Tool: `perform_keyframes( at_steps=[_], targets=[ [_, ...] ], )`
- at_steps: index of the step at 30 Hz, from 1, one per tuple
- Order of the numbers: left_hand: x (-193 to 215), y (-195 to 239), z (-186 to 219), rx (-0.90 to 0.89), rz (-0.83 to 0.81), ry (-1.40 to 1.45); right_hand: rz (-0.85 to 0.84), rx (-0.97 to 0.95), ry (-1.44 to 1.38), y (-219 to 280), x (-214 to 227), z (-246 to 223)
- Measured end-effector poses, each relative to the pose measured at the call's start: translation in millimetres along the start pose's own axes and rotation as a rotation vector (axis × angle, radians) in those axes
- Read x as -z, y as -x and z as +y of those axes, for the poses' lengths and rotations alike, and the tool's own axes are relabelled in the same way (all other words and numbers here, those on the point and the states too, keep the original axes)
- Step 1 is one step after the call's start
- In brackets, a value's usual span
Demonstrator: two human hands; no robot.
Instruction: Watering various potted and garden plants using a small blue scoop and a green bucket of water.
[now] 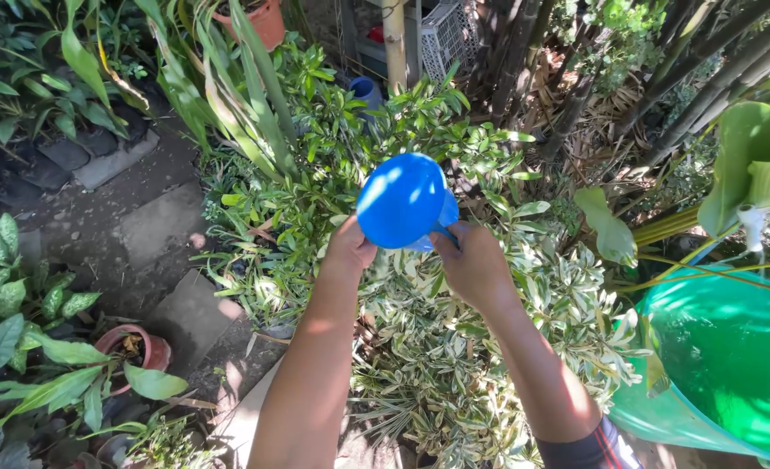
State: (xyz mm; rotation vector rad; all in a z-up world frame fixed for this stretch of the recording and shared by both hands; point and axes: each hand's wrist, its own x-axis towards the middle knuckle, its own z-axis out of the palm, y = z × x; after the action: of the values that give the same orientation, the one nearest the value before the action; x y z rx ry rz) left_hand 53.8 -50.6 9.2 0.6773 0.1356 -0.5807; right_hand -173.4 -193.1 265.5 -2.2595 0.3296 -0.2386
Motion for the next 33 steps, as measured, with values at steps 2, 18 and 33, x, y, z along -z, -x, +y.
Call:
perform_keyframes(
  at_steps=[2, 18, 33],
  targets=[
    [-25, 10, 3, -0.002, 0.081, 0.015, 0.042, 0.071, -0.026, -3, 3, 8],
    [-72, 2, -38, 0.133, 0.112, -0.07, 0.044, -0.141, 0.053, 5, 38, 38],
    [-129, 23, -88, 0.302, 0.134, -0.06, 0.167, -0.042, 0.092, 41, 68, 108]
  ],
)
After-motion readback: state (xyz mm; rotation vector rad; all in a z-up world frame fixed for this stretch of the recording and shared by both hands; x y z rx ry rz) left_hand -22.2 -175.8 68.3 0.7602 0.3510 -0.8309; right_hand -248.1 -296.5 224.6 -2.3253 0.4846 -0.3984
